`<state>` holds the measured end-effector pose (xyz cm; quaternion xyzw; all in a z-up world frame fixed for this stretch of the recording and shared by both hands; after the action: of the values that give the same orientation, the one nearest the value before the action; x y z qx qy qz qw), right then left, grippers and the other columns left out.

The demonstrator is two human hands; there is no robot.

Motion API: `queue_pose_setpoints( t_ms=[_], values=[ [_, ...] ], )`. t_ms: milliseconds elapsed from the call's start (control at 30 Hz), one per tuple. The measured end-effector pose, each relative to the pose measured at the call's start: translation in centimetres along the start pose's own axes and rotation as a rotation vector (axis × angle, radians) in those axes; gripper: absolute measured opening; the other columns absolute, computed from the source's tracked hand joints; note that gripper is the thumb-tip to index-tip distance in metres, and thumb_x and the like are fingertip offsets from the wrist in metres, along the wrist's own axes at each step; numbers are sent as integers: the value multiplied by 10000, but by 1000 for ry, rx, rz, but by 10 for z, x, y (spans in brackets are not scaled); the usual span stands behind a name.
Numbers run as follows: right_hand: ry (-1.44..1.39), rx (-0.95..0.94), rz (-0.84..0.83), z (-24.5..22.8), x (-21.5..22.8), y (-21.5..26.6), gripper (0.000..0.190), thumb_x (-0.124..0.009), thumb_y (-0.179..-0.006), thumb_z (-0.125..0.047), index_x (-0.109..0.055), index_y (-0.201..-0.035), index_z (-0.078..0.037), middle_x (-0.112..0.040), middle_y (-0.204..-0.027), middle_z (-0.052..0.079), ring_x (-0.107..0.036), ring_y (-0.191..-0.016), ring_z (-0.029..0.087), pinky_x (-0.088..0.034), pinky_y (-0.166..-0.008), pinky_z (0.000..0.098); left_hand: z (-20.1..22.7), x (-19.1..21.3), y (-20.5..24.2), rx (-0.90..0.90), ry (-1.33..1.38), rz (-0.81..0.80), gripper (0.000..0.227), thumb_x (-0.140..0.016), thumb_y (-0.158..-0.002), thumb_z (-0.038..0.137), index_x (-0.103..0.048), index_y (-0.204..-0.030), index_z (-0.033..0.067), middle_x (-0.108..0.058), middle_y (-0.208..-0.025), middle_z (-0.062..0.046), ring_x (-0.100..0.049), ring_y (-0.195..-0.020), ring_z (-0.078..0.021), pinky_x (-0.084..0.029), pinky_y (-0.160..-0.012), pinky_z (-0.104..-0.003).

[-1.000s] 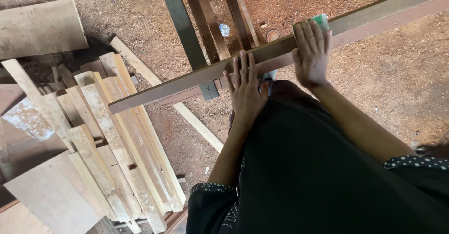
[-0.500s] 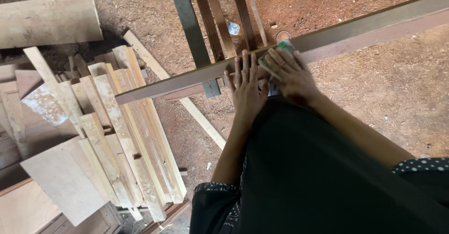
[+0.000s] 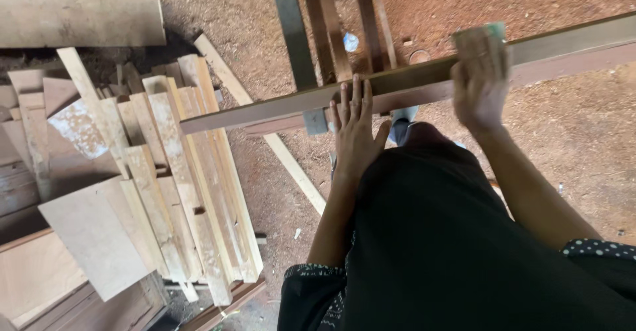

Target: The person sands the surface of a wooden furniture frame by hand using a piece of sandpaper.

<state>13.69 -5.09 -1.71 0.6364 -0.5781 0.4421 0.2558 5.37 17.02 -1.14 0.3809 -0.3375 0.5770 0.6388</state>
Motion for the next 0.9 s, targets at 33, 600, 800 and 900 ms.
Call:
queue_pose_setpoints(
  t_ms=[33, 600, 800, 900],
  values=[
    [41, 57, 17, -13, -8, 4, 446, -481, -1132, -82, -517, -1576, -62, -454, -1658, 164, -312, -1598, 312, -213, -1325, 557, -7, 1, 4, 12, -3, 1, 929, -650, -928, 474, -187, -1647, 111, -138, -1739, -111, -85, -1620, -334, -73, -1314, -557],
    [80, 230, -93, -141, -95, 31, 527, -511, -1092, -178, -423, -1609, -128, -344, -1658, 216, -256, -1535, 402, -118, -1255, 554, -89, 37, 21, -104, -26, -40, 986, -701, -877, 431, -140, -1635, 144, -104, -1721, -89, -88, -1603, -316, -76, -1299, -574],
    [183, -115, -51, -54, -70, 13, 492, -500, -1183, -143, -375, -1658, -115, -358, -1712, 140, -292, -1622, 296, -149, -1337, 567, -107, 42, 26, -134, -46, -28, 945, -668, -909, 422, -145, -1653, 167, -97, -1743, -51, -98, -1622, -288, -82, -1322, -555],
    [289, -132, -130, -66, -97, 17, 398, -483, -1195, -162, -398, -1580, -99, -392, -1570, 150, -317, -1537, 240, -155, -1335, 479, -114, 29, 25, -108, -88, -104, 934, -659, -902, 403, -160, -1658, 173, -109, -1745, -28, -110, -1623, -258, -81, -1329, -539]
  ],
)
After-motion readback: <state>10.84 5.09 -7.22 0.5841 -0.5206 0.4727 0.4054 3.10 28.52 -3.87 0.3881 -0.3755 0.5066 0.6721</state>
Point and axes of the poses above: each hand's wrist, its own y-axis away from the middle knuckle, its own x-axis out of the back of the hand, z = x × y, the point moved 8 cm from there along -y, towards the middle knuckle
